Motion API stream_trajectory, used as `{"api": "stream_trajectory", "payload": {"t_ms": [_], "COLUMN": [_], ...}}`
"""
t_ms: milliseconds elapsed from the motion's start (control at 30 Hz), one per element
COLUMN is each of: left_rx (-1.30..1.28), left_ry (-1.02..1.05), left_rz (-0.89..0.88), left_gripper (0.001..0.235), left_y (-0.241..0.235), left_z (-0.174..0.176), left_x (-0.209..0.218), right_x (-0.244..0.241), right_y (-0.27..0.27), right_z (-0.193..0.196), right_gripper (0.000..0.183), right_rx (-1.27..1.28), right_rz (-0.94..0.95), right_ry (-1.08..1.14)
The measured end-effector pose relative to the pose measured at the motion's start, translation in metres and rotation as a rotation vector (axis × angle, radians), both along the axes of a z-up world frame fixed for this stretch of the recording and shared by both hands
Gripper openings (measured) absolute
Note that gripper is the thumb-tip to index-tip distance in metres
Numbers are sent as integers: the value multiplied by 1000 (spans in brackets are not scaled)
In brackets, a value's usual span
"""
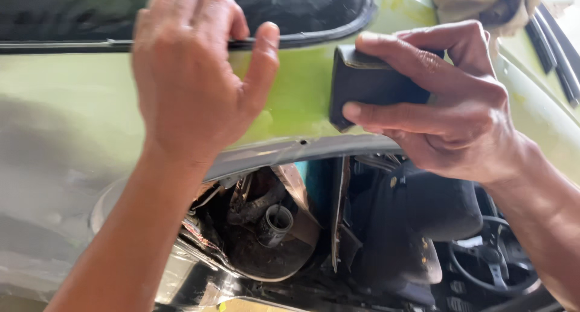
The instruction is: The person sands the rear quarter panel of a lime green car using a sanding block. They repeatedly rub the surface near the rear window and wheel arch, occasionally pausing to wipe the area with a cloth.
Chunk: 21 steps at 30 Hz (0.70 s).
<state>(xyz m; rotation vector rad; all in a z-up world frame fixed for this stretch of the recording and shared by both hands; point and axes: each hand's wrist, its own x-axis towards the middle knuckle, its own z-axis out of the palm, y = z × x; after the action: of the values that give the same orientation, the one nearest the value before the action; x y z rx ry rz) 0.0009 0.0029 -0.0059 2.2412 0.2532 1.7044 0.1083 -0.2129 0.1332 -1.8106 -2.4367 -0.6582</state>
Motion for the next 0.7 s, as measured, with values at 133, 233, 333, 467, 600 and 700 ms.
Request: {"api": "stream_trajectory", "payload": {"t_ms": [133, 233, 333, 467, 600, 700], "left_rx": [-28, -18, 5, -15, 21, -1], "left_ry": [-14, -7, 1, -5, -14, 10], "left_rz": [5, 15, 6, 18, -17, 27], "left_gripper": [33, 33, 33, 33, 34, 33], "left_y": [0, -1, -2, 0, 2, 1], "left_z": [-1, -2, -6, -4, -9, -6], "left_x": [0, 1, 1, 2, 2, 0], "right_x": [16, 16, 10, 24, 22, 14], "right_y": [-32, -23, -24, -38, -34, -48], "right_z": [-10, -1, 0, 1, -1, 3], "right_gripper": [44, 46, 36, 43, 40, 40], "right_rx": [-11, -52, 7, -28, 54, -9], "right_rz": [-42, -4, -36, -45, -57, -74], "right_ry": [1, -49, 4, 8, 38, 40]}}
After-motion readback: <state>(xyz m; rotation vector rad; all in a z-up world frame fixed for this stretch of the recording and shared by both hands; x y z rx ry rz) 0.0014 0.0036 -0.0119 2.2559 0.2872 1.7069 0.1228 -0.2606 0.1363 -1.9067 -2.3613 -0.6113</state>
